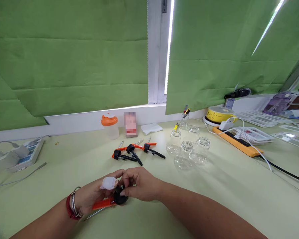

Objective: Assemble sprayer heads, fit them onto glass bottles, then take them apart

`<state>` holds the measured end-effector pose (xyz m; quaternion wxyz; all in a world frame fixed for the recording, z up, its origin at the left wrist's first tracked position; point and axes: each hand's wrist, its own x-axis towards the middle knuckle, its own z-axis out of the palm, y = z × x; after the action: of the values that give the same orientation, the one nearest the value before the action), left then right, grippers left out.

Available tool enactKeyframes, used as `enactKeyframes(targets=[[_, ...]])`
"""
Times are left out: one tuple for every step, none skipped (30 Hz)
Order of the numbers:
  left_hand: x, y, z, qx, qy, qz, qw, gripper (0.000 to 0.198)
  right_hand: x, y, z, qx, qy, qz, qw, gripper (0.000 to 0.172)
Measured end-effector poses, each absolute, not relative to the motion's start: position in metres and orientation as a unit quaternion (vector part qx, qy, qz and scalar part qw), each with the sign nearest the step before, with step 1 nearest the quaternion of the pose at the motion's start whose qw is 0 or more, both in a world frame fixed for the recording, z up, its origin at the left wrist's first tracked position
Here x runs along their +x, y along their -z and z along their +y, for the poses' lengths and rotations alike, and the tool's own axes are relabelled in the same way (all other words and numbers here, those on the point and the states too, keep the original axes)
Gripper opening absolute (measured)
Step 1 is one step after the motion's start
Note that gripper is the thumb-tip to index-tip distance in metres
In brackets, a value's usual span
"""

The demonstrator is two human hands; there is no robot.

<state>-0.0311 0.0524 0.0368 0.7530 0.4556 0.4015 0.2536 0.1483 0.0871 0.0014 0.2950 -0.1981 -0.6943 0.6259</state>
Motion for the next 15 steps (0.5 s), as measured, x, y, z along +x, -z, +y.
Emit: enactKeyframes(targets=[[-0.0308,-0.0369,0.0524,0.456,-0.255,0.401,0.753,0.024,0.1483,-0.0013,0.0871,-0.200,-0.625,-0.695,0.295,0.022],[-0.0305,-0.0371,0.0524,0.455,-0.257,0.400,0.753,0.024,0.1483,-0.0012,0.0870,-0.203,-0.625,-0.695,0.294,0.022],[-0.0302,-0.0375,0.0523,0.455,-0.259,0.400,0.753,0.024,0.1483,-0.0011,0.0869,-0.203,-0.625,-0.695,0.291,0.021],[-0.0300,-0.0379,0.0522,0.454,-0.259,0.400,0.753,0.024,0.1483,-0.0011,0.0869,-0.202,-0.626,-0.696,0.289,0.021],[-0.0298,-0.0383,0.0522,0.453,-0.259,0.401,0.753,0.025,0.1482,-0.0010,0.0869,-0.199,-0.626,-0.696,0.289,0.020],[-0.0297,-0.0385,0.0521,0.453,-0.258,0.401,0.754,0.025,0.1481,-0.0010,0.0869,-0.196,-0.627,-0.695,0.292,0.020],[-0.0297,-0.0386,0.0521,0.453,-0.257,0.400,0.754,0.025,0.1480,-0.0011,0.0869,-0.193,-0.630,-0.692,0.295,0.020],[-0.0298,-0.0385,0.0521,0.453,-0.257,0.399,0.755,0.025,0.1479,-0.0012,0.0869,-0.193,-0.635,-0.688,0.295,0.020],[-0.0300,-0.0382,0.0521,0.452,-0.258,0.397,0.756,0.025,0.1478,-0.0013,0.0870,-0.192,-0.640,-0.684,0.293,0.019],[-0.0302,-0.0378,0.0521,0.451,-0.258,0.396,0.757,0.025,0.1477,-0.0014,0.0870,-0.191,-0.645,-0.680,0.292,0.019],[-0.0305,-0.0373,0.0522,0.451,-0.258,0.397,0.757,0.025,0.1476,-0.0015,0.0871,-0.189,-0.647,-0.679,0.291,0.019],[-0.0308,-0.0368,0.0523,0.449,-0.260,0.397,0.757,0.024,0.1476,-0.0015,0.0872,-0.187,-0.648,-0.678,0.292,0.019],[-0.0311,-0.0364,0.0524,0.447,-0.261,0.397,0.758,0.024,0.1476,-0.0015,0.0874,-0.185,-0.649,-0.677,0.294,0.019],[-0.0313,-0.0361,0.0525,0.446,-0.263,0.397,0.758,0.024,0.1476,-0.0014,0.0877,-0.184,-0.649,-0.677,0.293,0.019],[-0.0314,-0.0360,0.0526,0.446,-0.263,0.397,0.758,0.024,0.1477,-0.0013,0.0880,-0.184,-0.649,-0.679,0.291,0.019]])
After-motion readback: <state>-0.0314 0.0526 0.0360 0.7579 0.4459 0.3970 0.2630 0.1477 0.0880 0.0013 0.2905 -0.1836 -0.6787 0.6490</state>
